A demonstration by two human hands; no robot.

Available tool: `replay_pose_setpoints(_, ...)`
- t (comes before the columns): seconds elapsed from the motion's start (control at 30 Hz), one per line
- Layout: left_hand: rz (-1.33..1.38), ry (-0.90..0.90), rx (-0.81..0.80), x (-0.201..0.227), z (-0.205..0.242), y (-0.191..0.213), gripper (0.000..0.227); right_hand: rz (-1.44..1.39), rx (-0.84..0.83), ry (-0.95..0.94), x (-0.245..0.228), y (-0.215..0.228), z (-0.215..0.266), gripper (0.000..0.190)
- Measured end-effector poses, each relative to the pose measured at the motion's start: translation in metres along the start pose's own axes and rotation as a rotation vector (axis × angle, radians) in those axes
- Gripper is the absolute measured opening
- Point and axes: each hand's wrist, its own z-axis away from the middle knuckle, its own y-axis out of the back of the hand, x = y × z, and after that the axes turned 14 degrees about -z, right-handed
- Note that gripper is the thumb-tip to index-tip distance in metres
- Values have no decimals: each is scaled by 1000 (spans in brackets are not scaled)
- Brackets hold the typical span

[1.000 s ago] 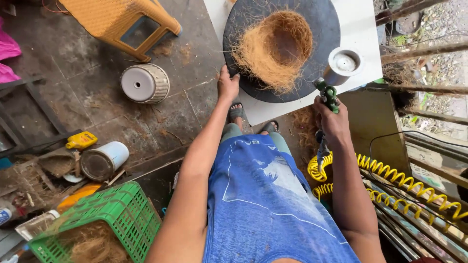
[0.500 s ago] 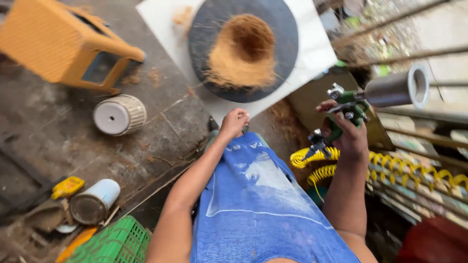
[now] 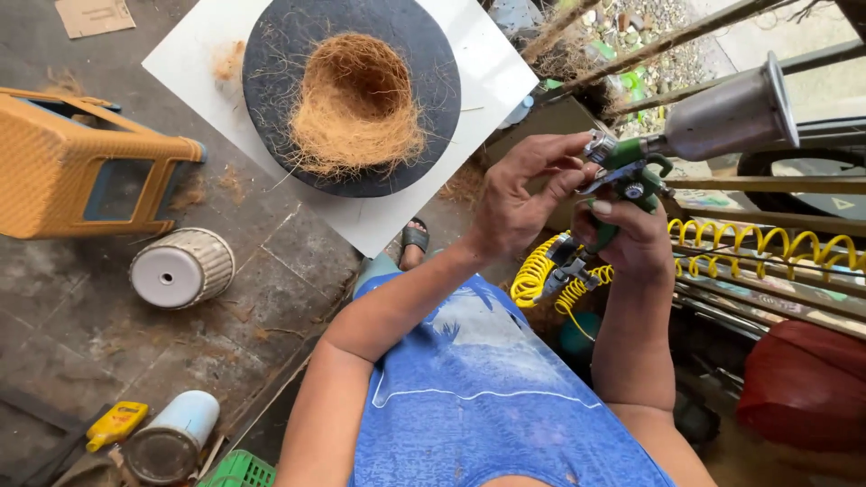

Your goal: A person applies a spray treatment to a coconut fiber hat and uses a hairdryer to dry it on a rotating stand.

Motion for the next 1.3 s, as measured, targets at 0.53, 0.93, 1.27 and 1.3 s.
replay_pose_setpoints(0.53,338,254,22,-52,-4,-2,15,94,139,131,17,-60,1,15)
replay_pose_setpoints(0.93,152,233,-629,-76,61,11,52,119,500,507,52,-63,31,26)
replay_pose_setpoints(1.27,-494,-53,-957,-92,82,31,70,506,1058,575,95,-83,54,11)
replay_pose_setpoints(1.3,-526,-47,-924,-100,89,33,70,492,1019,558,95,-82,56,11)
